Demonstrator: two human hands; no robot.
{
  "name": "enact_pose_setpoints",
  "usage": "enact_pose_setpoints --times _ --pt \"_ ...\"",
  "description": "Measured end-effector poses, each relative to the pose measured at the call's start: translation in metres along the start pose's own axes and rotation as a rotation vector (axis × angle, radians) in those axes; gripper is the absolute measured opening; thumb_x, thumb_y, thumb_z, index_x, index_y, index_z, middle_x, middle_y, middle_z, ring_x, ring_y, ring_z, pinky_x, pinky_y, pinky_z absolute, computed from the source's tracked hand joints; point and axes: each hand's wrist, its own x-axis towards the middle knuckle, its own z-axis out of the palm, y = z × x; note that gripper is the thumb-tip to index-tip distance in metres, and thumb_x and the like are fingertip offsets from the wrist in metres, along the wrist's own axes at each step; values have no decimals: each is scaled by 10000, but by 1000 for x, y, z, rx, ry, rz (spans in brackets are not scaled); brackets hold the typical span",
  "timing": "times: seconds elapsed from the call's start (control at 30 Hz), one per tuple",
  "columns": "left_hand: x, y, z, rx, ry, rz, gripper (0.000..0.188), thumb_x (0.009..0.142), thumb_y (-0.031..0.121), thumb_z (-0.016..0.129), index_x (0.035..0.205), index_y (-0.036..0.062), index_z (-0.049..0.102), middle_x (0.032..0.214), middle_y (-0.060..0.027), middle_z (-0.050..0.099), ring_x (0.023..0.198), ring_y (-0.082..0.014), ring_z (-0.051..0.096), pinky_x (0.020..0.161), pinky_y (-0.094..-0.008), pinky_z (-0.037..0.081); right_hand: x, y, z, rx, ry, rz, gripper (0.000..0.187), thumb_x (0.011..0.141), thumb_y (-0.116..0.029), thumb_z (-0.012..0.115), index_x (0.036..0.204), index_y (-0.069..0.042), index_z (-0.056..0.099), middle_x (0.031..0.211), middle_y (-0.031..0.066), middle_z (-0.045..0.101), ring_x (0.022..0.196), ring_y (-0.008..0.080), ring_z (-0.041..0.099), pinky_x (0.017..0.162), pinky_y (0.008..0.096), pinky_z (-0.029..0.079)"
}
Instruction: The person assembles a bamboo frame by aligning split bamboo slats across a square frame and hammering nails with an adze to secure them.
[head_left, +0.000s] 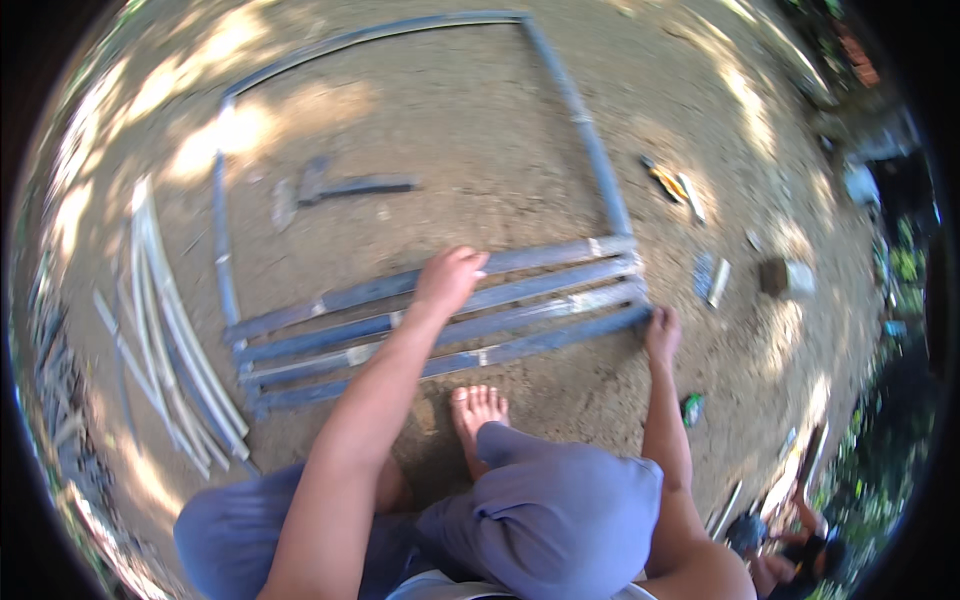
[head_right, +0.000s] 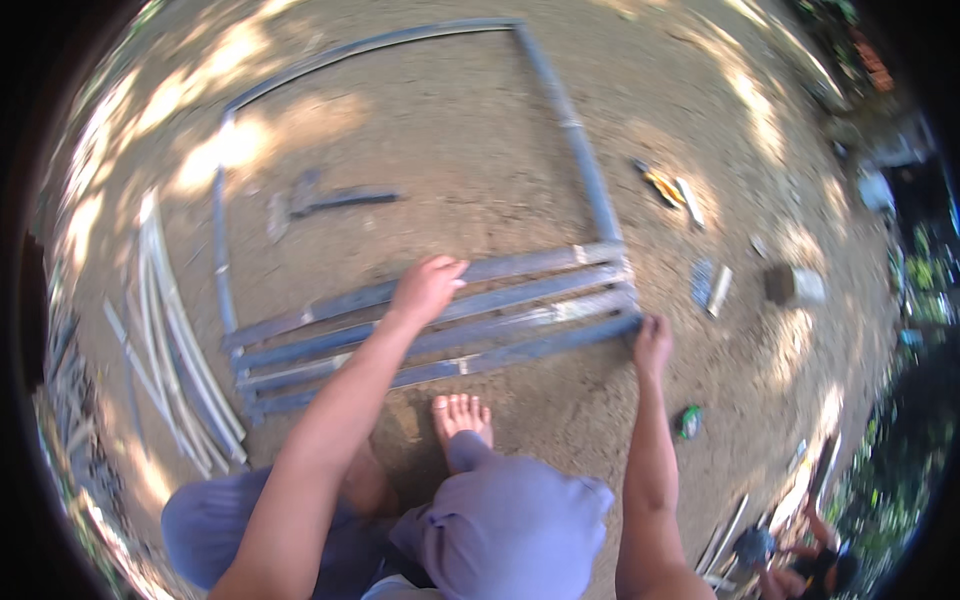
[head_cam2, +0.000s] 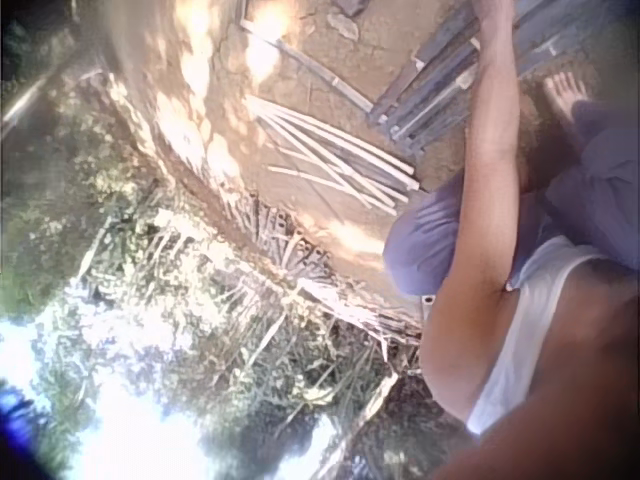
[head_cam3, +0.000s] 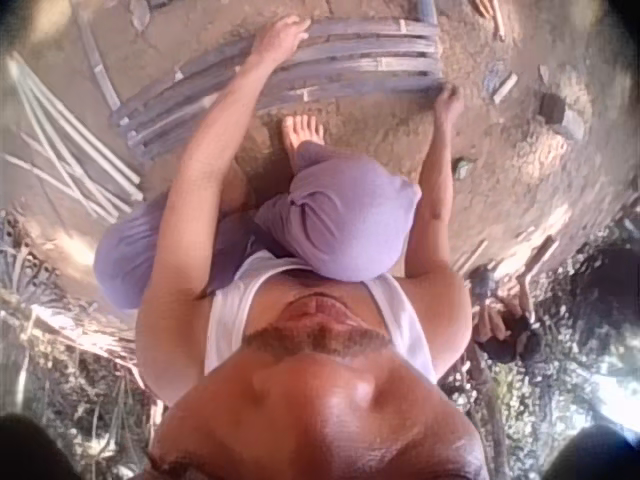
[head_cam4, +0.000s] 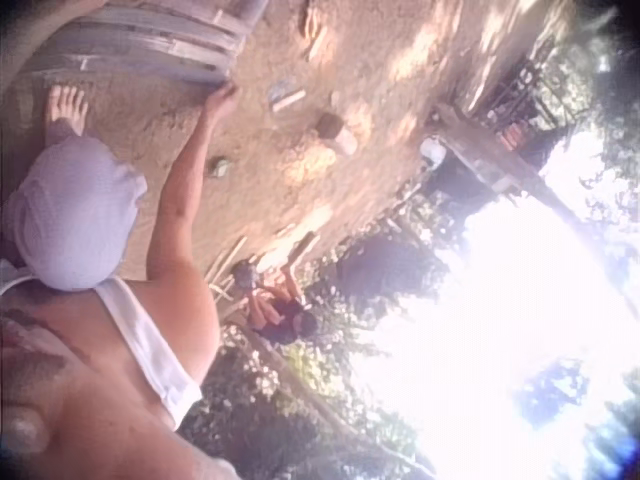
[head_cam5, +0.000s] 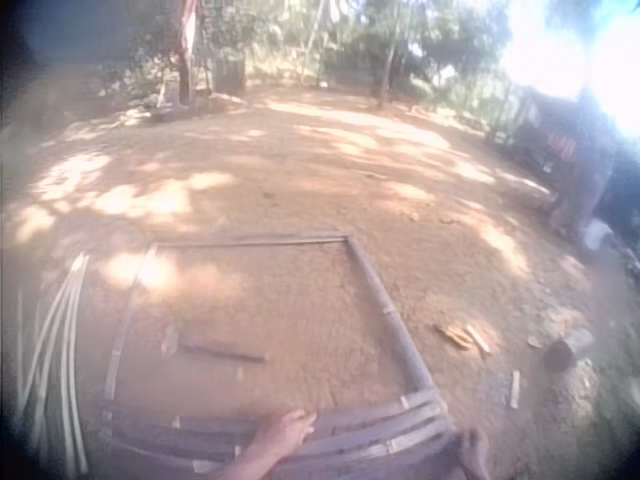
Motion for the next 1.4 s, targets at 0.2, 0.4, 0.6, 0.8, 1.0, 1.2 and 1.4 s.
enact_pose_setpoints --times 0.2,0.4,0.6,0.8,1.0,1.2,1.4 --pt "19 6 15 79 -36 27 294 843 289 761 1073 109 722 1052 -97 701 1105 -291 656 922 -433 551 8 52 -15 16 -116 121 270 1035 -220 598 1123 19 688 1037 187 714 942 310 680 853 407 531" --pt "47 -19 -134 467 -328 -127 179 837 244 754 980 147 803 1028 -76 776 1007 -285 736 802 -450 590 22 -20 -7 35 94 -119 268 1069 -190 563 1214 -21 711 1000 87 715 874 168 645 770 320 523" --pt "0 -54 -329 765 -340 -221 195 844 214 722 971 81 789 1014 -107 773 979 -299 739 776 -454 600 24 -324 -20 530 -341 -443 239 1066 -92 541 1248 -13 675 956 21 616 735 102 441 652 246 399" --pt "-214 -68 -288 324 -139 -486 321 892 291 704 1134 80 707 1060 -177 707 1064 -373 674 886 -505 554 -27 -534 -56 1123 -913 -884 136 993 -58 656 1116 1 665 904 40 582 774 106 520 693 255 447" --pt "-459 -7 -122 82 180 -948 474 855 252 730 1279 57 643 1271 -192 625 1231 -384 569 1035 -480 474 -117 -644 -119 1208 -1465 -1184 164 867 -159 821 930 -75 695 841 46 645 721 146 574 624 282 448" --pt "-518 100 -80 170 14 -1231 529 849 242 711 1340 69 619 1483 -197 494 1398 -394 450 1136 -456 415 -146 -706 -123 1256 -1633 -1436 168 806 -187 878 780 -145 717 751 11 680 706 140 594 610 290 458" --pt "-546 187 -171 -126 -150 -1365 524 867 272 706 1349 91 608 1437 -178 550 1364 -357 493 1071 -483 459 -179 -770 -193 1439 -1862 -722 206 757 -149 913 783 -150 709 725 3 711 686 133 610 591 246 472"
